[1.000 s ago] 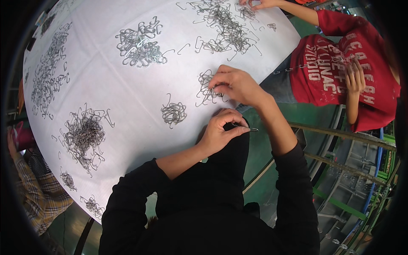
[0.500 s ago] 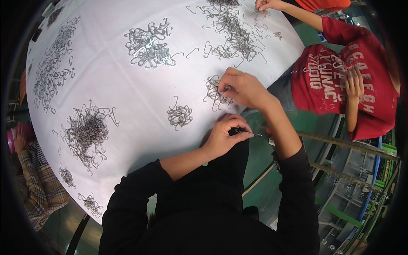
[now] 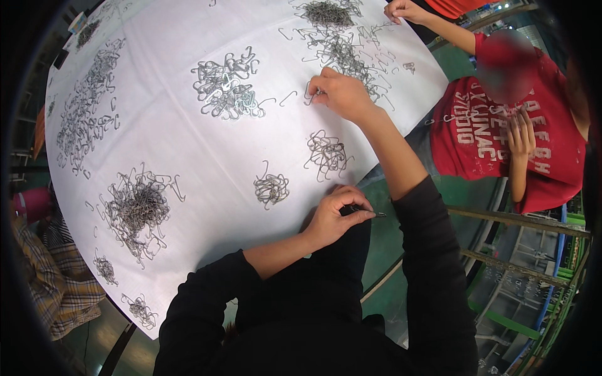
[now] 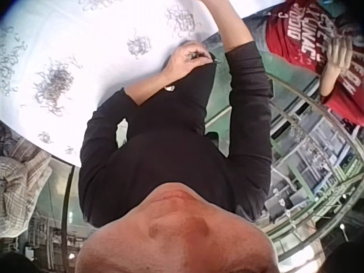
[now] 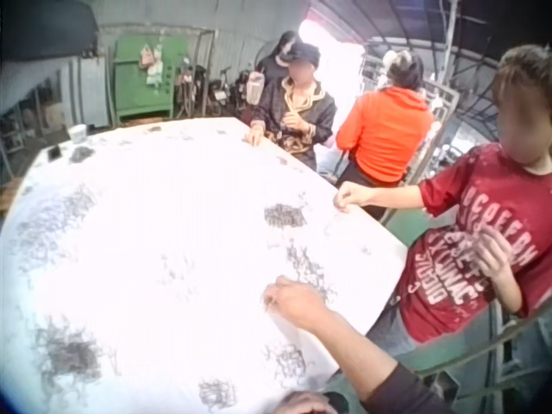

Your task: The person sorts through a pile of metal hooks on a table, untangles them, and then hangs them onto a vertical metal rack.

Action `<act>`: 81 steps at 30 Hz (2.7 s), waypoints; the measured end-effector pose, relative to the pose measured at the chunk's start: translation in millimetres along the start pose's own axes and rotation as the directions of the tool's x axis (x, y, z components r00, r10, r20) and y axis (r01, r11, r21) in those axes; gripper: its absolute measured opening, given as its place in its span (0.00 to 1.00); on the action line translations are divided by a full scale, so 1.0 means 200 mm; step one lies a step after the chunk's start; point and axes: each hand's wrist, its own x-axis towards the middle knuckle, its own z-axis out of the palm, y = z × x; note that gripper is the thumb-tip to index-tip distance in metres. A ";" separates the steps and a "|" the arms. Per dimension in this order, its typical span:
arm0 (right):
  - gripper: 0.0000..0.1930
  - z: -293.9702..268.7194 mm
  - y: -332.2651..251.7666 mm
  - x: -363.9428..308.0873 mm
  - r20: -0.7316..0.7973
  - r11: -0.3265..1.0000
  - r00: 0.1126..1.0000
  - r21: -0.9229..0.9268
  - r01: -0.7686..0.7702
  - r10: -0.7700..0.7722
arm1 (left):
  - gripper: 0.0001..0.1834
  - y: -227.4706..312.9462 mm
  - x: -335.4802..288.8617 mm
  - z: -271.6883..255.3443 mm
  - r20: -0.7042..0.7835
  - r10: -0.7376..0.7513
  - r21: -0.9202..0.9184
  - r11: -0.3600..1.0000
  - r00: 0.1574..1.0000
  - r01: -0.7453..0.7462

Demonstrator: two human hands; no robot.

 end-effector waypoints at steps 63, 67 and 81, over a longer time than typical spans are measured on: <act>0.05 0.12 0.04 -0.79 -0.365 0.920 0.863 -0.045 -0.390 0.349 | 0.06 -0.03 -0.03 0.00 0.034 -0.021 -0.105 0.994 0.999 0.024; 0.09 0.15 0.06 -0.80 -0.313 0.931 0.899 -0.102 -0.351 0.305 | 0.06 -0.03 -0.02 0.01 0.021 -0.026 -0.100 0.995 0.999 0.028; 0.15 0.15 0.07 -0.76 -0.255 0.957 0.950 -0.179 -0.229 0.179 | 0.06 -0.03 0.00 0.00 -0.045 -0.022 -0.011 1.000 0.999 0.022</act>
